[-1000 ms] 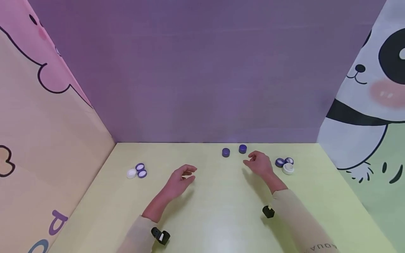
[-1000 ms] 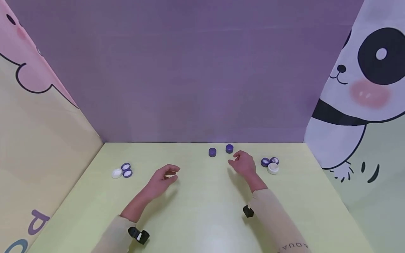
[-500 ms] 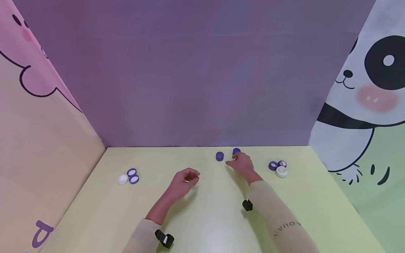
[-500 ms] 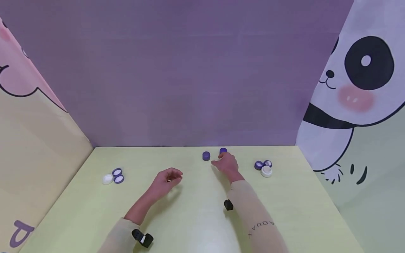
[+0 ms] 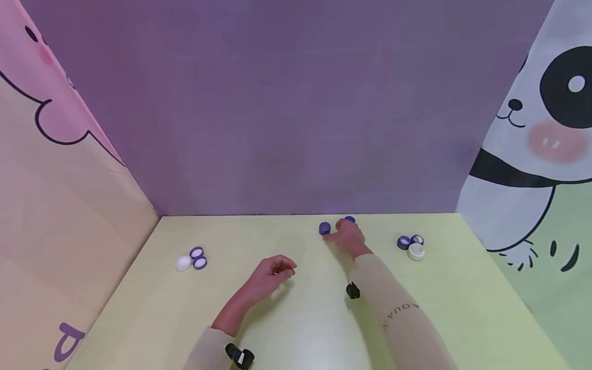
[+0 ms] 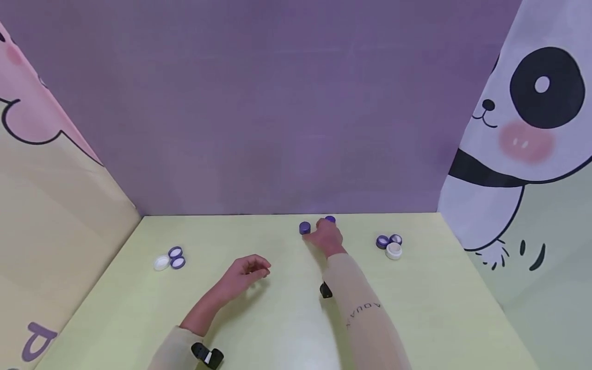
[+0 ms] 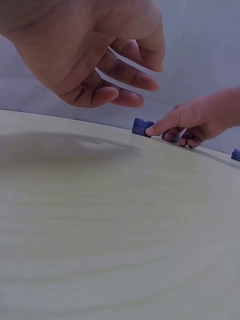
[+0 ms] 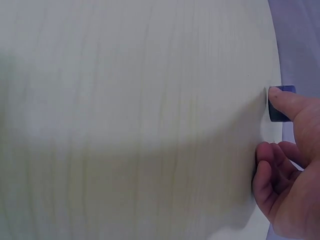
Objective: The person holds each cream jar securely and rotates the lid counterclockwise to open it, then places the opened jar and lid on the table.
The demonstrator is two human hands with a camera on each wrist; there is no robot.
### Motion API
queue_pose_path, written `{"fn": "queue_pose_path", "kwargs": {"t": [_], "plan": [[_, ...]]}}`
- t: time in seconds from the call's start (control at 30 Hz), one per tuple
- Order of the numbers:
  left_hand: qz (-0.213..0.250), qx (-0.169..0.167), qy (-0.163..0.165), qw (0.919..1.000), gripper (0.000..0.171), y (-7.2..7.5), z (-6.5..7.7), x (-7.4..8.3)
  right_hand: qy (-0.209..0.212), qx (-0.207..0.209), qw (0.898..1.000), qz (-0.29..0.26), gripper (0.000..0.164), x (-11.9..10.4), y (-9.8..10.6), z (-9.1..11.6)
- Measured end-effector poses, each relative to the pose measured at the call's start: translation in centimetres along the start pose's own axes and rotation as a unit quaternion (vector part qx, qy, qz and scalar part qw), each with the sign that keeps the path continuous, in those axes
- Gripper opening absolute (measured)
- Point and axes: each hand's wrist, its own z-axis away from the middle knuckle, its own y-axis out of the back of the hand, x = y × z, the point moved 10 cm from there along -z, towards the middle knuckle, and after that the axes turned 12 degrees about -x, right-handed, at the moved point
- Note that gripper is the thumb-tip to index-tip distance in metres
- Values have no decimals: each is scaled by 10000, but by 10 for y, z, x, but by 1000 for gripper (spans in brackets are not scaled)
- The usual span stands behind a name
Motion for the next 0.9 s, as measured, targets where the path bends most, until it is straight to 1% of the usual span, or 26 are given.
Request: {"fn": "queue_pose_path", "kwargs": {"t": [0.13, 0.23, 0.37, 0.5, 0.7, 0.8, 0.9], "plan": [[-35, -129, 53, 9999, 16, -3, -1, -2, 29, -50, 9999, 146, 57, -8, 1, -3], [5, -239, -2, 9997, 17, -7, -1, -3, 51, -5, 9999, 153, 55, -11, 2, -3], [74, -390, -34, 9992, 18, -13, 0, -5, 77, 44, 10000, 23, 52, -13, 1, -2], [132, -393, -30, 9991, 18, -16, 2, -5, 155, 100, 9997, -177, 48, -15, 0, -2], [176, -464, 48, 9988, 19, -20, 4, -5, 263, 241, 9990, -281, 41, -11, -2, -3], [114, -479, 36, 9988, 19, -20, 5, -5, 374, 283, 9983, -336, 37, -13, -3, -2], [20, -454, 15, 9990, 18, -16, 7, -5, 446, 233, 9980, -385, 35, -16, -5, -1]]}}
